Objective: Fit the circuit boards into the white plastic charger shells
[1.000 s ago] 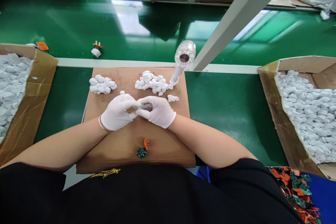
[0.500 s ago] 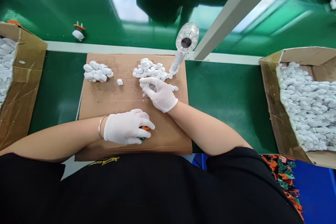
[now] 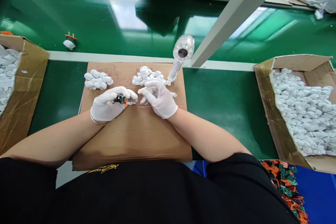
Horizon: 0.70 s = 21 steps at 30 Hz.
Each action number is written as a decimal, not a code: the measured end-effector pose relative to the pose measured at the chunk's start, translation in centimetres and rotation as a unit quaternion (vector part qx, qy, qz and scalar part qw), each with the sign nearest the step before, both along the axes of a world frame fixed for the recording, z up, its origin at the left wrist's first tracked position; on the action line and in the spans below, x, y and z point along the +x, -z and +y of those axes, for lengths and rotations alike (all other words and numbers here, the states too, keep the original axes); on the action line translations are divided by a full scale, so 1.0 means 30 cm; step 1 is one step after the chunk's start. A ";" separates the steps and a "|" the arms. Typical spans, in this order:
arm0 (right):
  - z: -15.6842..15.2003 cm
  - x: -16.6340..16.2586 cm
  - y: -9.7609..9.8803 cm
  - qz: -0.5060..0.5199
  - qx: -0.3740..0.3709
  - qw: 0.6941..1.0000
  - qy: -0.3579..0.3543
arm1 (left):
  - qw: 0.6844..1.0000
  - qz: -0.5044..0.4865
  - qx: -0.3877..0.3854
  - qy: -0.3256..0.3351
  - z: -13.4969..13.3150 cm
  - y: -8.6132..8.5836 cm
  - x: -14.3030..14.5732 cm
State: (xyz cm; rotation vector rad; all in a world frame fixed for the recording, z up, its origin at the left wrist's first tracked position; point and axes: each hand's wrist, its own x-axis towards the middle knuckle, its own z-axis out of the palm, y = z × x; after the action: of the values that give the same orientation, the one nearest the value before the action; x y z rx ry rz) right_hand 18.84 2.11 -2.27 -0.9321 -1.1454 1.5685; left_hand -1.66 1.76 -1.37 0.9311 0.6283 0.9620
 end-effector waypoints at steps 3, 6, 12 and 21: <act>-0.002 0.006 0.003 -0.014 -0.015 0.999 -0.028 | 1.000 0.015 -0.021 -0.008 0.001 -0.014 0.008; -0.003 0.014 0.002 -0.038 -0.012 0.998 -0.043 | 0.999 0.014 -0.033 -0.026 0.000 -0.021 0.018; -0.008 0.009 -0.002 -0.031 0.000 0.999 -0.016 | 0.994 0.063 -0.045 -0.077 -0.004 0.001 0.037; -0.054 -0.015 0.014 -0.154 0.096 0.981 -0.066 | 0.963 0.229 0.035 -0.140 -0.030 -0.010 0.069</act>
State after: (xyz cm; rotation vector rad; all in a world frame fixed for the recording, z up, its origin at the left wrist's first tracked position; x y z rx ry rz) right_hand 18.40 0.49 -2.71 -1.0082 -1.5769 1.4166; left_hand 0.42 0.86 -1.06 1.1603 1.1469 1.0289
